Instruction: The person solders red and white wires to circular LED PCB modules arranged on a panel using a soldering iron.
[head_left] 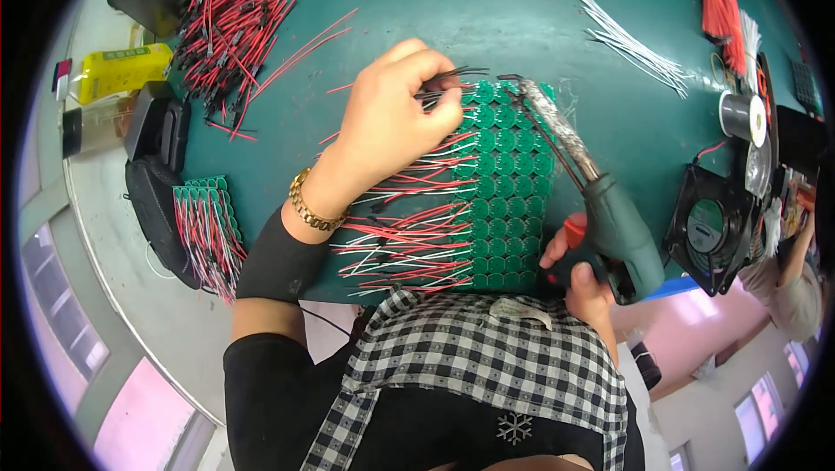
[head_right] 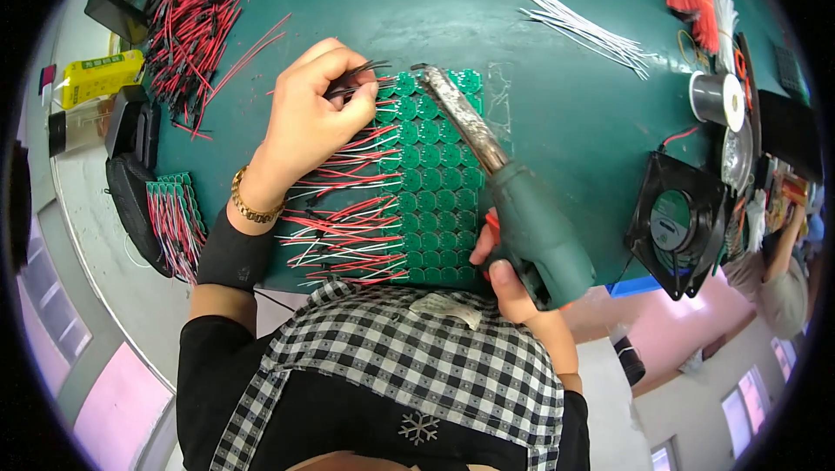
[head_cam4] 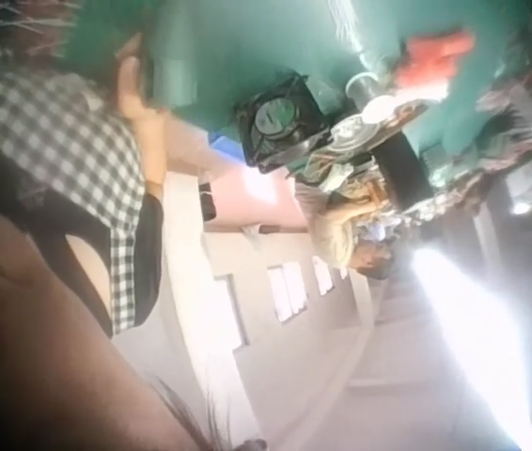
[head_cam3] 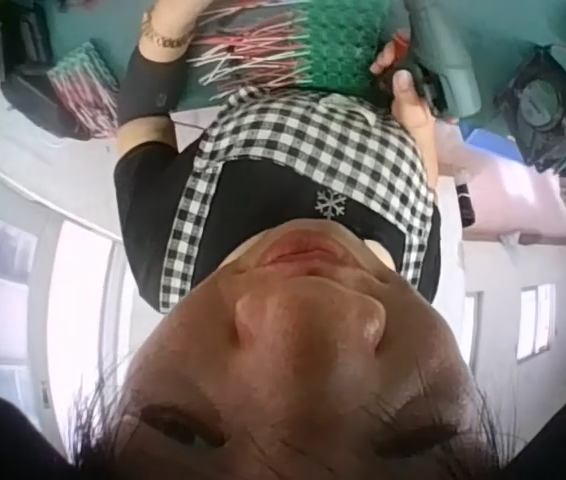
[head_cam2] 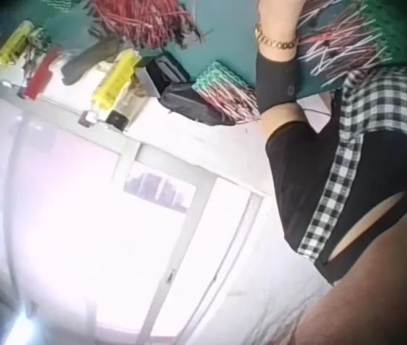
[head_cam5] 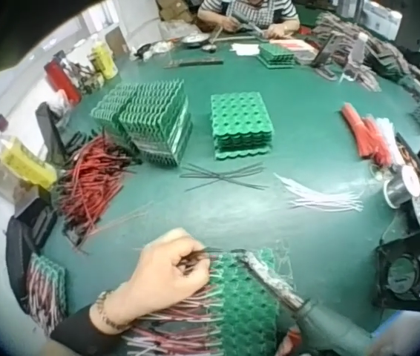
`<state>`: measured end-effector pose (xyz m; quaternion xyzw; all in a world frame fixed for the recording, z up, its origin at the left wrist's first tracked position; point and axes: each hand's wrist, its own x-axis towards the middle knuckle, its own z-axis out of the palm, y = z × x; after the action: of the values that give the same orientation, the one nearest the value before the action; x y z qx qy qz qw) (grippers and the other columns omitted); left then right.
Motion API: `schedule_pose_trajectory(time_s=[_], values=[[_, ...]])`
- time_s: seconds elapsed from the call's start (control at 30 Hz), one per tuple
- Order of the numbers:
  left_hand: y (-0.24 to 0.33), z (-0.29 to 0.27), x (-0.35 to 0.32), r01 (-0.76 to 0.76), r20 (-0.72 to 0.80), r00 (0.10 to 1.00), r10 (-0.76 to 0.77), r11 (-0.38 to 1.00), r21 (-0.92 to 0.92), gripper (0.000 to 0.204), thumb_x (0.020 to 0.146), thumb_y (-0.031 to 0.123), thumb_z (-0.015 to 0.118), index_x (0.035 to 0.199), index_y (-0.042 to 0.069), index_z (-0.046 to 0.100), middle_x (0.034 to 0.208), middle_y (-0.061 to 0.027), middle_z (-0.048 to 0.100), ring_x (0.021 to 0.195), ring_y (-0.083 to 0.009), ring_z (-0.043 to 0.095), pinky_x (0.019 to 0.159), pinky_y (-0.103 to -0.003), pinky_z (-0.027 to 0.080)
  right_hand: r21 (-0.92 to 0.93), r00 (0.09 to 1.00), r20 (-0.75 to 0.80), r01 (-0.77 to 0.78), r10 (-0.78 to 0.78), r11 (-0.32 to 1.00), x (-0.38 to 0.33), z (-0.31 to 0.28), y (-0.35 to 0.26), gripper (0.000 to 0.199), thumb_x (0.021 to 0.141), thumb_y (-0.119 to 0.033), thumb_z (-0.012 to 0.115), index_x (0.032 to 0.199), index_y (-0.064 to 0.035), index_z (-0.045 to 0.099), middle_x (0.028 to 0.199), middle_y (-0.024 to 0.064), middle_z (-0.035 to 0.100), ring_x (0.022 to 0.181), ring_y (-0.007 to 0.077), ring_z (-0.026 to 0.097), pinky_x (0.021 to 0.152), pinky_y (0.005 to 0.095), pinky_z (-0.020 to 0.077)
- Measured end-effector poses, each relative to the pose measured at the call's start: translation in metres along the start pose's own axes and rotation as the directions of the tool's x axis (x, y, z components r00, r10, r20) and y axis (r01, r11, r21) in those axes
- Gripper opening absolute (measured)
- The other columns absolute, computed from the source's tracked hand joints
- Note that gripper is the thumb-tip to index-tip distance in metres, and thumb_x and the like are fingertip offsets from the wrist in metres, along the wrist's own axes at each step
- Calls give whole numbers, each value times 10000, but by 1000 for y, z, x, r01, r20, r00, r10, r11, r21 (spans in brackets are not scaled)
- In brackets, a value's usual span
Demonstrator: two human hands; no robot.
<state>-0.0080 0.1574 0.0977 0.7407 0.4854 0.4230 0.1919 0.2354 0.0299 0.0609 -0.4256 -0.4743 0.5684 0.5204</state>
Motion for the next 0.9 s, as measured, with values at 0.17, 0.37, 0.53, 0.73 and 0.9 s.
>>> schedule_pose_trajectory(time_s=[0.17,0.37,0.53,0.73,0.9], values=[[-19,-2,-5,-14,-18,1000,13,999,-39,83,687,51,645,742,5,603,714,-92,562,607,-206,583,548,-302,464,-52,998,-57,-5,2,999,-3,15,10,690,742,-448,722,1203,-11,453,802,92,536,670,190,547,568,288,446],[-28,-3,-8,-37,-14,999,37,999,9,61,674,49,630,719,16,604,689,-92,559,608,-224,587,549,-316,468,-103,998,-50,-34,29,994,-2,22,16,647,749,-451,716,1164,-23,464,794,88,530,668,192,552,543,286,441],[-33,-2,-7,-16,-18,1000,16,1000,2,58,672,54,627,711,19,601,688,-91,562,604,-235,584,557,-320,473,-144,998,-24,-58,55,988,3,20,18,630,752,-454,711,1140,-19,471,798,87,528,672,192,554,543,287,441],[-43,1,-5,-37,-20,999,38,999,28,59,672,54,626,706,16,596,688,-95,561,606,-244,584,558,-329,475,-185,996,-67,-77,66,980,9,25,23,590,765,-447,691,1106,-17,475,801,83,525,681,188,557,562,287,445],[-46,2,-7,-27,-16,999,27,999,35,63,671,59,625,705,14,598,687,-95,561,605,-244,586,558,-329,476,-210,996,-71,-73,59,975,9,29,24,583,772,-449,682,1098,-12,472,810,90,525,688,191,555,580,285,450]])
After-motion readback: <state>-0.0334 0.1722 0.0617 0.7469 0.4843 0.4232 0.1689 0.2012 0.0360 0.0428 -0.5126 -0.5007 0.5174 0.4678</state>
